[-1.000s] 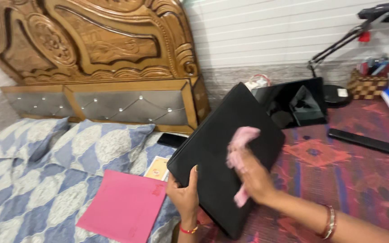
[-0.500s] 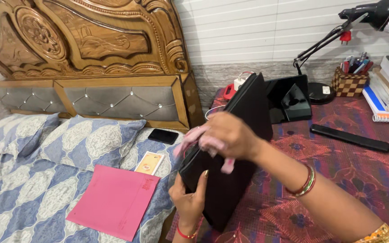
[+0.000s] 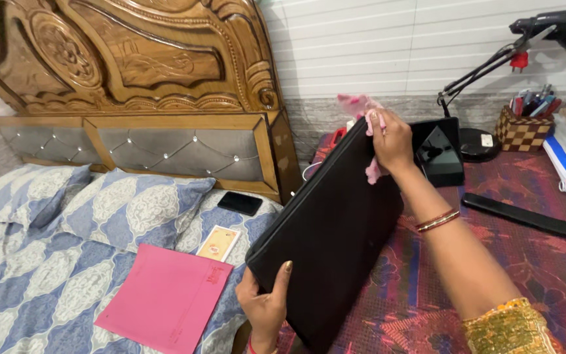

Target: The person wipes a small book, a pink folder, a black folder, a remote control, a tablet, and a desk lamp using a pink cloth. The person wipes each item individually and places them on the bed or table.

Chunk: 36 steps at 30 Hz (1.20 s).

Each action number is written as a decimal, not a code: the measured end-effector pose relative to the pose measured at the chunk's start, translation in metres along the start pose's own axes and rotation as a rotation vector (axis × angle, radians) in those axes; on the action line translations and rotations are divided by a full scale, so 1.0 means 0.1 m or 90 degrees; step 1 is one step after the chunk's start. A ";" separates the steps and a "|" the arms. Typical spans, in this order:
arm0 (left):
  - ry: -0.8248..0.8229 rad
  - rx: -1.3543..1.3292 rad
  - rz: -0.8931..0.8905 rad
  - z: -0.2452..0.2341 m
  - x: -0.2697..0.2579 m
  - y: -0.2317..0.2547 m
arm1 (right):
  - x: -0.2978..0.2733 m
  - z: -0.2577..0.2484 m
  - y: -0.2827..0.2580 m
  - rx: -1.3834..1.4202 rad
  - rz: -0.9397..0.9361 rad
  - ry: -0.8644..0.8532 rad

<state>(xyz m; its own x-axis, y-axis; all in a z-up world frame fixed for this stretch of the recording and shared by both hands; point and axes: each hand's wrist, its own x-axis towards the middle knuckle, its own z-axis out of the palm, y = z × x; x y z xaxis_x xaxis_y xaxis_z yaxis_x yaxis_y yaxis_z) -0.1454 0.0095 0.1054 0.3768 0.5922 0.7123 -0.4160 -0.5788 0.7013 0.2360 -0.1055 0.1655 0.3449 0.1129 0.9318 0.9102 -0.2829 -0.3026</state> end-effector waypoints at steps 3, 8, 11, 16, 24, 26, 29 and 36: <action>0.002 -0.009 -0.017 -0.01 -0.01 -0.05 | -0.41 0.14 0.27 -0.004 0.192 -0.040; 0.008 -0.043 -0.036 0.01 0.02 -0.05 | -1.62 0.02 0.82 -0.046 0.268 -0.125; -0.009 -0.071 -0.047 0.04 -0.01 0.03 | -2.09 -0.07 1.18 -0.112 0.302 -0.185; -0.047 0.025 -0.009 0.10 -0.11 0.29 | -2.09 -0.11 1.11 0.090 0.480 -0.110; -0.090 -0.025 0.121 0.23 -0.17 0.54 | -0.29 -0.73 0.16 0.079 0.164 0.034; -0.088 -0.011 0.118 0.22 -0.17 0.55 | 0.07 -0.93 -0.17 0.002 0.392 -0.131; -0.099 -0.031 0.083 0.21 -0.14 0.56 | 0.28 -1.13 -0.77 -0.167 0.071 -0.239; -0.078 -0.009 0.022 0.19 -0.10 0.46 | -0.21 -1.14 -2.44 -0.177 -0.223 -0.236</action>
<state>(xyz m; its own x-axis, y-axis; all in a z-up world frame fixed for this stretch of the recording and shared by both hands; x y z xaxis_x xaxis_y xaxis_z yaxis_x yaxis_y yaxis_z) -0.1527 -0.0335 0.1306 0.4592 0.4987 0.7351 -0.4420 -0.5896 0.6760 -0.0194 -0.1480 0.2423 0.1368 0.5567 0.8194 0.9070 -0.4029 0.1223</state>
